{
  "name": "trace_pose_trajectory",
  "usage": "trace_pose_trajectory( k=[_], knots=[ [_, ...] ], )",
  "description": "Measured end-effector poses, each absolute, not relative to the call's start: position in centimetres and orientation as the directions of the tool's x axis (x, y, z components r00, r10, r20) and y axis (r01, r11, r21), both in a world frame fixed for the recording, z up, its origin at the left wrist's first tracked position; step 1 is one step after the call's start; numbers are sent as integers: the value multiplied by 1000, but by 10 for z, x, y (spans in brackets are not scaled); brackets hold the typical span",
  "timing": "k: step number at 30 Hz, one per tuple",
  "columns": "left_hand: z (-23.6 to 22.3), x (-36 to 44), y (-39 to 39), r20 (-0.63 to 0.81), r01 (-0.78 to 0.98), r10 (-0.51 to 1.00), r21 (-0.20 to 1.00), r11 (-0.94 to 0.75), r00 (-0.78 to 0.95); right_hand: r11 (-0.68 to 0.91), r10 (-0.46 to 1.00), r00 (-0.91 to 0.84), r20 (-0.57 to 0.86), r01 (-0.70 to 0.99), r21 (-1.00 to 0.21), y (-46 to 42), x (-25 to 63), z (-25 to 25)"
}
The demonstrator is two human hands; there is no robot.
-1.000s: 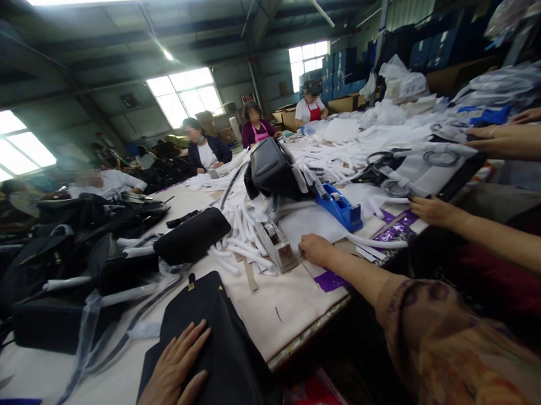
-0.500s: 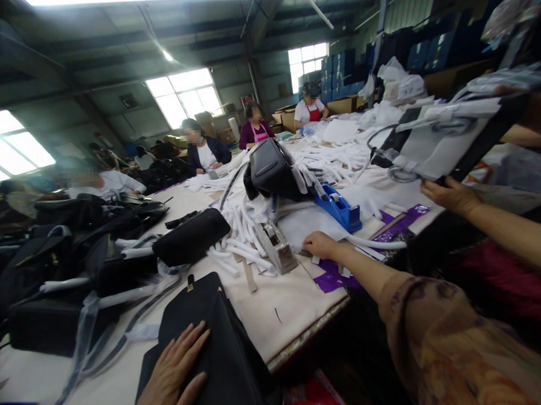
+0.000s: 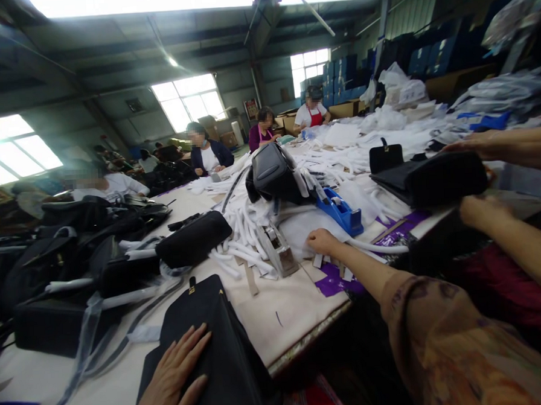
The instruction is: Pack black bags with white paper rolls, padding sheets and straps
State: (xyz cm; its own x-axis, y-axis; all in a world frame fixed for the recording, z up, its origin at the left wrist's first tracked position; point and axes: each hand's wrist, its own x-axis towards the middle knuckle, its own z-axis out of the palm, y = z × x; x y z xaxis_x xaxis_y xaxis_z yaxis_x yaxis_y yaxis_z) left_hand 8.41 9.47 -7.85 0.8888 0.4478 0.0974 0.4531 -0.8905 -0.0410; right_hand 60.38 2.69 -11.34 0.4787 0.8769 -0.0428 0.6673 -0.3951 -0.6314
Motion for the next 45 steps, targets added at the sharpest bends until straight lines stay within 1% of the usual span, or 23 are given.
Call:
trace_pose_trajectory(
  k=[2,4,7,9,11,15,18,20,21,22,24,26,27,29,30,32,34,37,39,42,45],
  knots=[
    [-78,84,95,97,451,446,-43,-891,890,-425,818,574,19,627,-653,29,608,-101],
    [-78,84,96,100,448,442,-52,-892,891,-447,731,677,88,572,-688,32,616,-83],
    [-78,83,97,119,442,433,-55,-895,893,-419,610,774,170,497,-760,37,622,-51],
    [-79,82,97,138,437,428,-44,-898,893,-355,577,790,207,471,-808,41,618,-31],
    [-80,82,97,152,439,432,-15,-899,889,-278,575,783,238,461,-843,44,604,-16],
    [-76,81,97,137,468,477,94,-879,868,-130,616,727,303,473,-871,47,551,3],
    [-63,80,95,85,506,538,243,-828,839,-23,683,636,360,512,-859,43,493,15],
    [-46,79,92,34,539,599,397,-743,800,70,751,523,402,542,-837,38,448,22],
    [-35,78,90,7,549,631,485,-680,776,138,793,435,425,552,-822,34,424,24],
    [-24,77,88,-21,549,662,577,-604,750,223,835,314,451,555,-801,30,401,25],
    [-3,75,82,-62,491,707,763,-421,704,316,886,128,445,535,-784,21,359,25],
    [13,73,77,-122,355,736,919,-169,666,385,898,-24,440,530,-755,14,326,21],
    [18,73,74,-164,284,744,958,-35,647,428,889,-104,445,532,-731,11,313,19],
    [22,71,71,-240,186,756,970,158,609,534,844,-287,454,524,-663,6,293,15],
    [21,71,69,-264,162,764,964,209,588,585,811,-381,444,511,-629,5,285,14],
    [15,70,68,-291,151,789,957,249,541,651,750,-527,399,486,-582,3,273,12],
    [5,69,68,-304,181,820,952,246,486,665,730,-591,343,497,-558,1,263,9],
    [-12,69,71,-257,235,870,957,169,421,630,755,-599,265,551,-548,-2,251,7],
    [-20,68,75,-214,248,888,962,117,407,623,752,-614,240,542,-564,-5,248,8],
    [-24,63,82,-193,205,892,972,116,409,630,748,-596,290,502,-593,-3,258,16],
    [-19,54,92,-217,99,853,976,193,475,575,818,-426,386,572,-585,17,285,22]
  ],
)
